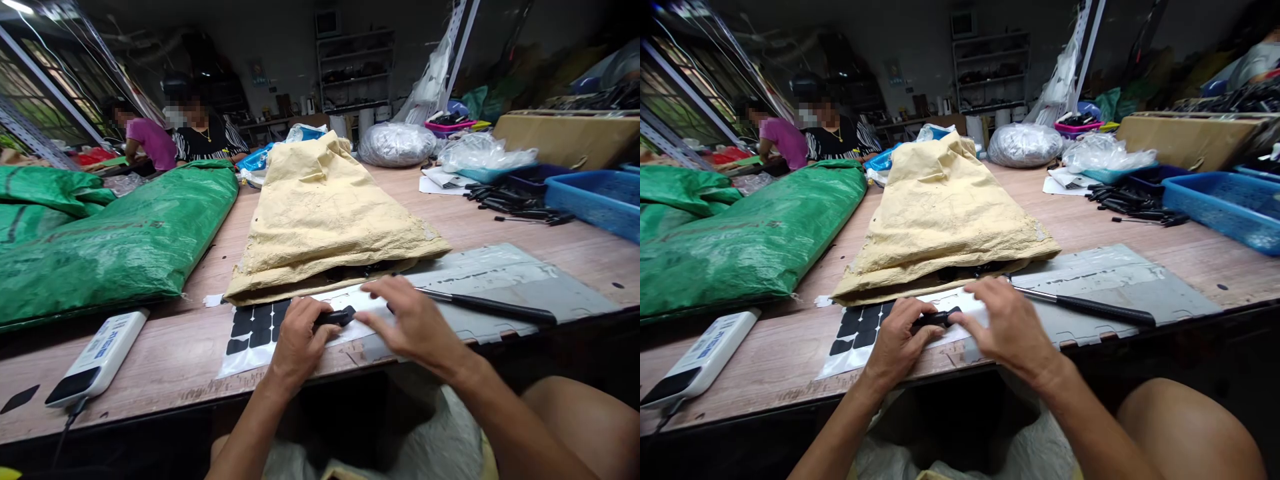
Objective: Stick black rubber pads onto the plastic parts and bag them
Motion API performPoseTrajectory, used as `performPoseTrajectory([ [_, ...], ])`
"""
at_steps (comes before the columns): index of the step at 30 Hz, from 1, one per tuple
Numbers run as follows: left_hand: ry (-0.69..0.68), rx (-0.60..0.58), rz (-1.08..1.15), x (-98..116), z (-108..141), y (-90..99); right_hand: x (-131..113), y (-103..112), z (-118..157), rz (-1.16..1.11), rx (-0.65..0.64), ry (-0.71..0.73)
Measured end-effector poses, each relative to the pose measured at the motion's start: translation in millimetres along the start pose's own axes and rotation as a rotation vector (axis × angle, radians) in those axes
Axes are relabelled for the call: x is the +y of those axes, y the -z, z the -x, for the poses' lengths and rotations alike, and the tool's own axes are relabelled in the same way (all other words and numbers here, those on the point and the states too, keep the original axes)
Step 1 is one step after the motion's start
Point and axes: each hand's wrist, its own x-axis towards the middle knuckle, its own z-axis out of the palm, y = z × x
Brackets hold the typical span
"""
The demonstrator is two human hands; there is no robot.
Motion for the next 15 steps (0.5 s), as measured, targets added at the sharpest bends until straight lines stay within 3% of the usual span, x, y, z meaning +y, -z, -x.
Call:
performPoseTrajectory([
  [3,0.101,-0.071,0.056,-1,-4,0.1,40,25,14,0.262,0.143,-0.199],
  [7,0.143,-0.114,0.110,-2,-6,-0.1,79,38,33,0.452,0.018,-0.290],
  [10,0.149,-0.114,0.120,-2,-6,0.3,86,36,37,0.514,-0.031,-0.233],
  [15,0.146,-0.118,0.144,0,-4,2.3,74,36,41,0.533,0.002,-0.208],
])
